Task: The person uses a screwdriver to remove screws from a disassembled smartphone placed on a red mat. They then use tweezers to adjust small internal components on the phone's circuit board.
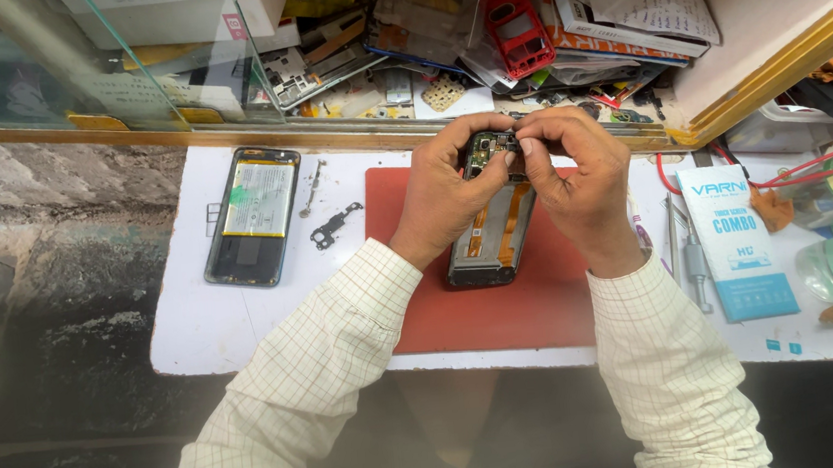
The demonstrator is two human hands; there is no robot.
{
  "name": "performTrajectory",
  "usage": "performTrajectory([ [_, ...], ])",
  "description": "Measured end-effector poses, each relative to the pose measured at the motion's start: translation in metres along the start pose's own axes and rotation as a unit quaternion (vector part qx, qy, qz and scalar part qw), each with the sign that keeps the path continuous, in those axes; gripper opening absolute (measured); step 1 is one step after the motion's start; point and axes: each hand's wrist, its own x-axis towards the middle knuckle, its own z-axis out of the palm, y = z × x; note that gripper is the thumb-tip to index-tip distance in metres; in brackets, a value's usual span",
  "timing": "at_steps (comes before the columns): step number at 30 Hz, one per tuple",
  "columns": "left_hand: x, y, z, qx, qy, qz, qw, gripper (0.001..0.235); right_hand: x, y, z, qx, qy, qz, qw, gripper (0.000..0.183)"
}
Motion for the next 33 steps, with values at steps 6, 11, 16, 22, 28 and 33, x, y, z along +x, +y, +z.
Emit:
performTrajectory([
  [6, 0.0, 0.0, 0.0, 0.021, 0.006, 0.003, 1.0, 0.027, -0.001, 0.0, 0.002, -0.051, 0.017, -0.04, 0.998, 0.006],
  [11, 0.001, 0.0, 0.0, 0.033, 0.01, -0.005, 0.999, 0.026, 0.0, 0.003, 0.005, -0.023, 0.011, -0.013, 1.0, 0.006],
  [16, 0.001, 0.0, 0.0, 0.016, 0.012, 0.001, 1.0, 0.024, 0.002, 0.006, 0.008, 0.014, 0.0, 0.022, 1.0, 0.004],
  [22, 0.0, -0.003, 0.0, 0.041, 0.023, -0.007, 0.999, 0.025, 0.001, 0.007, 0.01, -0.025, 0.021, -0.047, 0.998, 0.008],
  [28, 0.0, -0.009, 0.0, 0.057, 0.029, 0.023, 0.998, 0.018, 0.002, 0.013, 0.011, 0.007, 0.009, -0.024, 1.0, 0.007],
  [33, 0.0, -0.01, 0.0, 0.021, 0.021, 0.031, 0.999, 0.019, 0.0, 0.015, 0.012, 0.017, 0.009, -0.001, 1.0, 0.008],
])
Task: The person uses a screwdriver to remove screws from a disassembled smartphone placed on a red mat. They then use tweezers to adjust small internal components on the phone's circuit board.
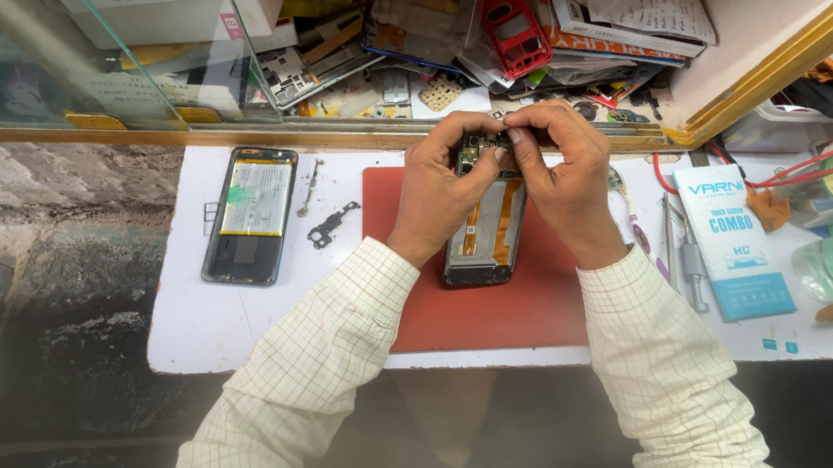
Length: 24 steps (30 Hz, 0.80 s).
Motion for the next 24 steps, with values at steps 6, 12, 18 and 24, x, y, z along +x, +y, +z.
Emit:
performTrajectory([
  [6, 0.0, 0.003, -0.001, 0.024, -0.002, -0.021, 1.0, 0.021, -0.001, 0.002, -0.004, 0.02, -0.002, 0.015, 1.0, 0.008],
  [12, 0.0, 0.002, -0.001, 0.01, 0.0, -0.03, 1.0, 0.027, -0.001, -0.001, -0.01, 0.034, -0.007, 0.025, 0.999, 0.008],
  [18, -0.001, 0.005, 0.0, 0.036, 0.0, 0.003, 0.999, 0.03, 0.0, -0.006, -0.011, 0.047, -0.009, 0.025, 0.999, 0.007],
  [24, -0.002, 0.011, -0.001, 0.032, -0.005, 0.005, 0.999, 0.03, 0.002, -0.015, -0.015, 0.035, -0.006, 0.004, 0.999, 0.013],
])
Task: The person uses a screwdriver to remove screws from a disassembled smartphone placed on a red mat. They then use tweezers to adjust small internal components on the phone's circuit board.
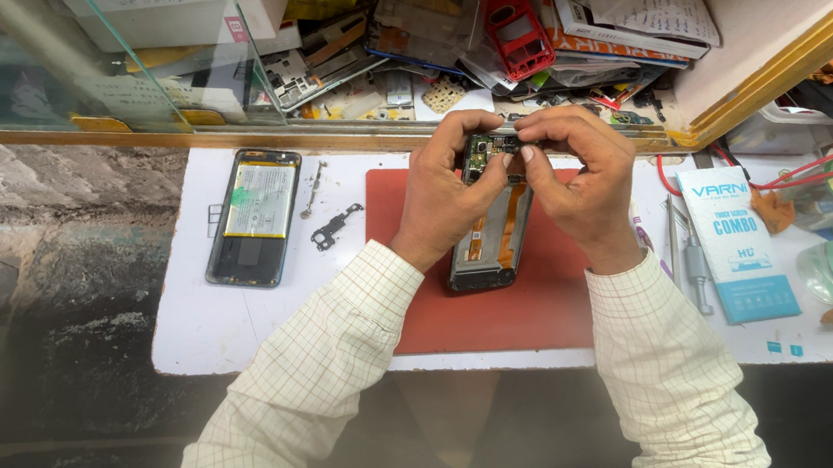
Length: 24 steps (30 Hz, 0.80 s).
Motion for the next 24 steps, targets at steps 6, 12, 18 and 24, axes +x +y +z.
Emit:
performTrajectory([
  [6, 0.001, -0.001, -0.001, -0.001, -0.002, 0.002, 1.0, 0.029, 0.006, -0.002, -0.004, -0.063, -0.034, -0.069, 0.995, 0.017],
  [12, 0.001, -0.002, -0.001, 0.0, -0.011, 0.015, 1.0, 0.025, 0.006, 0.002, -0.008, -0.061, -0.058, -0.056, 0.995, 0.015],
  [18, 0.0, 0.0, 0.0, 0.009, -0.008, 0.031, 0.999, 0.022, 0.001, 0.004, 0.003, -0.074, -0.009, -0.076, 0.994, 0.01],
  [24, 0.0, 0.002, 0.001, 0.003, 0.002, 0.027, 1.0, 0.022, -0.004, -0.001, 0.017, -0.027, 0.061, -0.006, 0.998, 0.008],
])
